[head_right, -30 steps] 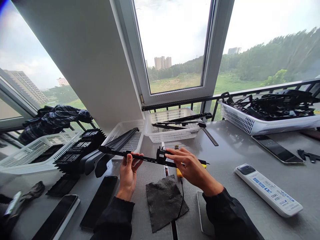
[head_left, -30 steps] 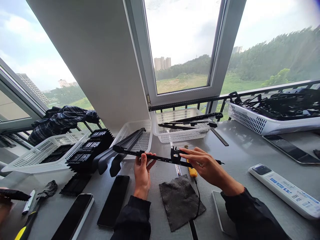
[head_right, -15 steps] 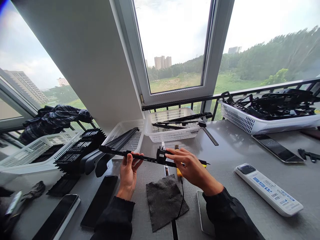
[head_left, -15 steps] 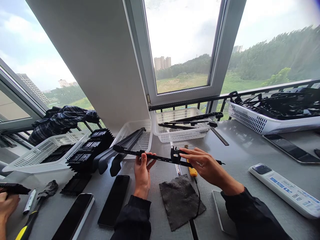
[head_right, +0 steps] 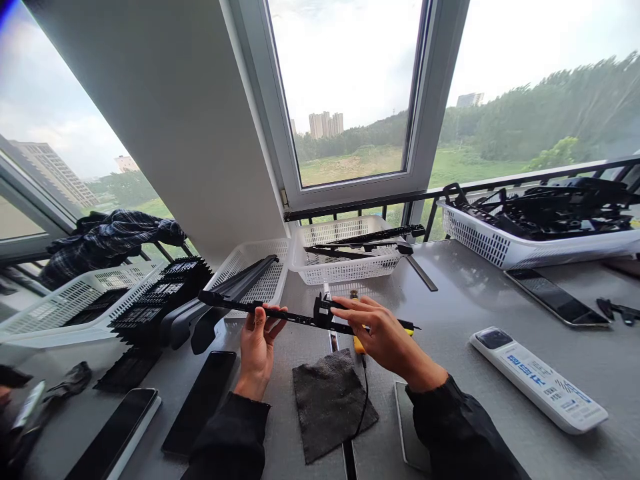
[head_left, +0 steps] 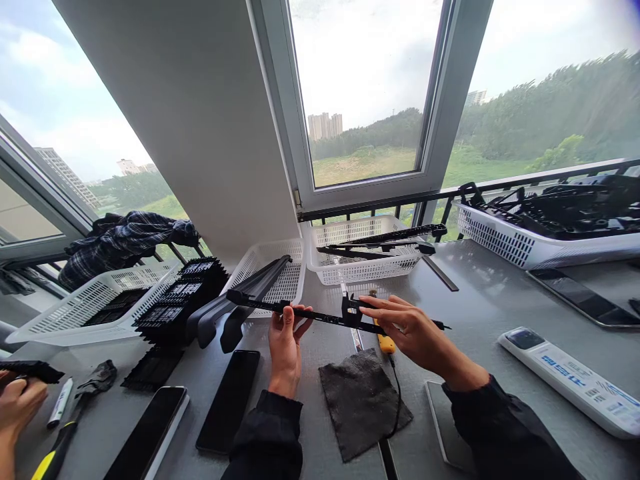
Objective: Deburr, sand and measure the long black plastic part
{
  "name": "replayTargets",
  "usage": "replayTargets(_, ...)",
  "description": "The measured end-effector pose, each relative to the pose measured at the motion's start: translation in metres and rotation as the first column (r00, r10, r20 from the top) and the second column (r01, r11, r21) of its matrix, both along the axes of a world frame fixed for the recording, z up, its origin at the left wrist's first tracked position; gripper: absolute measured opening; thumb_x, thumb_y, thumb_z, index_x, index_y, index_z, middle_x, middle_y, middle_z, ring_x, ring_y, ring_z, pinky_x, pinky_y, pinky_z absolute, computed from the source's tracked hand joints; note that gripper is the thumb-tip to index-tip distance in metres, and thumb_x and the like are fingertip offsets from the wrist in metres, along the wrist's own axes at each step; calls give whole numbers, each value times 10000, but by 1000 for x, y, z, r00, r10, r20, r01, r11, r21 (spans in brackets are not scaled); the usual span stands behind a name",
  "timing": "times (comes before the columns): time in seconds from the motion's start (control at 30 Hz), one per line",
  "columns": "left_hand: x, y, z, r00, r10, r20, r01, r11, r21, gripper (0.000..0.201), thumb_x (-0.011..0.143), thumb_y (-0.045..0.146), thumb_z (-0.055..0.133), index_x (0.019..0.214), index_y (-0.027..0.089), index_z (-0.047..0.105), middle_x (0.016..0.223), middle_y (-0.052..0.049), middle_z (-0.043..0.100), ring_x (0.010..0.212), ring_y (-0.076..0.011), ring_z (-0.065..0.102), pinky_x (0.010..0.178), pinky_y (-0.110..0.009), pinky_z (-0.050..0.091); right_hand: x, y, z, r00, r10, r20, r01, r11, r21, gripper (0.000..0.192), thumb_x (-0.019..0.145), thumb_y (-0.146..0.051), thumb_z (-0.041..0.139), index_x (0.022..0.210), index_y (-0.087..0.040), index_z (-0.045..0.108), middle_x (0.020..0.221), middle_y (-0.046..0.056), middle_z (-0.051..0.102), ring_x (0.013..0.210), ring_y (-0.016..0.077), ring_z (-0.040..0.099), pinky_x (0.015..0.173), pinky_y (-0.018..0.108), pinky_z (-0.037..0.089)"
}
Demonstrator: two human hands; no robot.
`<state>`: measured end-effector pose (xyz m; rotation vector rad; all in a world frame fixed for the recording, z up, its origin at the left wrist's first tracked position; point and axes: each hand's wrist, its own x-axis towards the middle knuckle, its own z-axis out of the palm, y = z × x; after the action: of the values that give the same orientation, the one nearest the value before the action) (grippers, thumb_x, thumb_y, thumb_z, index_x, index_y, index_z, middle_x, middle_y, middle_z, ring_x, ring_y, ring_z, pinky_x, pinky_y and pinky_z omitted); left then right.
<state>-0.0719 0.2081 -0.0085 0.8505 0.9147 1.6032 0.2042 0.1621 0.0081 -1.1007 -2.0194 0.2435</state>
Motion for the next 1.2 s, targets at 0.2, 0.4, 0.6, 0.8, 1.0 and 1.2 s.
replayTargets(0.2, 0, -1, 2, 999, -16, 39, 16, 1000, -5, 438, 783, 605, 886, 941, 236, 713, 976, -44, 787, 1016, -302, 801, 887, -468, 677, -3, -2, 1, 1000, -23, -17, 23, 1000, -2, 437, 1058, -136, 518, 1369, -335, 753, 1491, 37, 689, 1283, 292, 722, 1137, 560, 537)
replayTargets(0.4, 1, -2, 5, 999, -20, 40, 20, 1000, -16, 448, 771, 602, 896, 938, 233, 705, 973, -41, 784, 1014, -305, 803, 890, -461, 672, 0, -1, 0, 969, -227, -98, 224, 974, -45, 417, 1062, -211, 480, 1360, -323, 750, 1484, 31, 698, 1352, 287, 661, 1106, 513, 564)
replayTargets(0.6, 3, -6, 10, 999, -15, 44, 16, 1000, -26, 495, 757, 593, 908, 966, 201, 689, 970, -48, 777, 1000, -292, 809, 862, -424, 679, 11, 8, -22, 945, -327, 6, 318, 914, -252, 415, 991, -210, 505, 1282, -250, 799, 1439, 74, 723, 1322, 318, 682, 1116, 517, 558)
replayTargets(0.8, 5, -8, 15, 999, -14, 45, 16, 999, -38, 494, 762, 581, 903, 966, 190, 681, 958, -43, 767, 947, -262, 805, 809, -374, 676, 7, 9, -33, 950, -310, 31, 304, 897, -320, 354, 988, -320, 566, 1223, -224, 813, 1414, 110, 735, 1313, 343, 688, 1127, 539, 540)
replayTargets(1.0, 4, -8, 13, 998, 1, 56, 3, 998, -58, 489, 809, 585, 854, 1030, 196, 657, 972, -43, 769, 952, -261, 807, 786, -354, 653, -8, 5, -24, 979, -201, -39, 181, 939, -294, 347, 1037, -379, 541, 1188, -225, 812, 1325, 111, 780, 1283, 327, 703, 1120, 506, 528)
replayTargets(1.2, -1, -3, 10, 997, 25, 76, -20, 998, -64, 520, 831, 604, 816, 1106, 197, 645, 930, -37, 786, 911, -268, 822, 800, -365, 633, -25, -6, -9, 997, -53, -50, 33, 941, -337, 372, 1089, -425, 511, 1138, -232, 825, 1219, 98, 826, 1160, 304, 762, 1025, 451, 570)
